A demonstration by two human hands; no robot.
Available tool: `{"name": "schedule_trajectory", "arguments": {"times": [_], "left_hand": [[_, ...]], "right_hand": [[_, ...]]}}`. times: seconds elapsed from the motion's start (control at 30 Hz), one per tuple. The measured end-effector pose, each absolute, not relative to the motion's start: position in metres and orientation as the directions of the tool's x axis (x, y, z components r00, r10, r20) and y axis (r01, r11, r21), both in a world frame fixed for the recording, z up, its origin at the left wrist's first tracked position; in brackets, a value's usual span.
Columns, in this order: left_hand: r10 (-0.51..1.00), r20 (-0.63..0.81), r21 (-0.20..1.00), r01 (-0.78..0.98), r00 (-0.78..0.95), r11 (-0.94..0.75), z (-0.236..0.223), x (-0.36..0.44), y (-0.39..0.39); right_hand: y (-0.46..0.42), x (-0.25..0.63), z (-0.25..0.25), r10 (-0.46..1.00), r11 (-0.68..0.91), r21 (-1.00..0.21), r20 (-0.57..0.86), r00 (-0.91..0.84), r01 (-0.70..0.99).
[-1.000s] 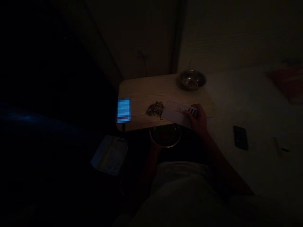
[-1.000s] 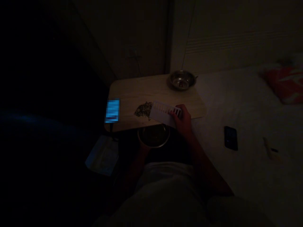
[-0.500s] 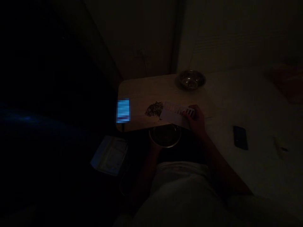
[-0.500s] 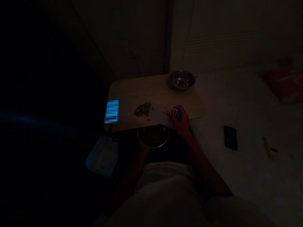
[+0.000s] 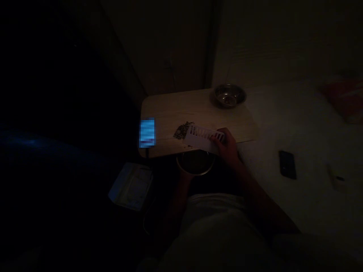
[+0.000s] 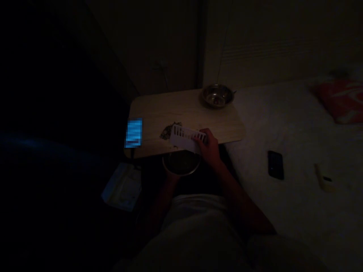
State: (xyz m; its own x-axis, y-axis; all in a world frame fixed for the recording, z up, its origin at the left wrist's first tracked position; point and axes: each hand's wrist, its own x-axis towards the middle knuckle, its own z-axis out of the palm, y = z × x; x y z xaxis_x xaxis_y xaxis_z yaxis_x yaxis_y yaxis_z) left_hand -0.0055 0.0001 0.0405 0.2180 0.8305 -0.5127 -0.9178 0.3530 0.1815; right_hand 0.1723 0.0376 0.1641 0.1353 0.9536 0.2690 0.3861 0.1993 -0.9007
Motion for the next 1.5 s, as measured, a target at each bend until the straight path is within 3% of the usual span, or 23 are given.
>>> {"name": "schedule_trajectory", "arguments": {"times": [0.43, 0.7, 0.87, 1.2, 1.5], "left_hand": [[0.824, -0.556, 0.185, -0.95, 0.109, 0.25, 0.033, -0.006, 0.001], [0.822, -0.551, 0.175, -0.943, 0.143, 0.281, 0.017, -0.011, -0.001], [0.81, -0.569, 0.192, -0.936, 0.138, 0.294, 0.015, -0.012, -0.001], [0.753, -0.636, 0.156, -0.928, 0.168, 0.339, 0.022, -0.012, 0.001], [0.772, -0.614, 0.162, -0.93, 0.167, 0.33, 0.023, -0.009, 0.0]], "right_hand": [[0.041, 0.185, 0.173, 0.969, 0.233, -0.911, 0.246, -0.004, 0.341], [0.041, 0.21, 0.175, 0.936, 0.199, -0.932, 0.273, 0.223, 0.303], [0.042, 0.226, 0.178, 0.859, 0.218, -0.891, 0.369, 0.355, 0.398], [0.043, 0.227, 0.177, 0.833, 0.228, -0.86, 0.415, 0.366, 0.456], [0.044, 0.223, 0.172, 0.891, 0.216, -0.875, 0.358, 0.279, 0.433]]}}
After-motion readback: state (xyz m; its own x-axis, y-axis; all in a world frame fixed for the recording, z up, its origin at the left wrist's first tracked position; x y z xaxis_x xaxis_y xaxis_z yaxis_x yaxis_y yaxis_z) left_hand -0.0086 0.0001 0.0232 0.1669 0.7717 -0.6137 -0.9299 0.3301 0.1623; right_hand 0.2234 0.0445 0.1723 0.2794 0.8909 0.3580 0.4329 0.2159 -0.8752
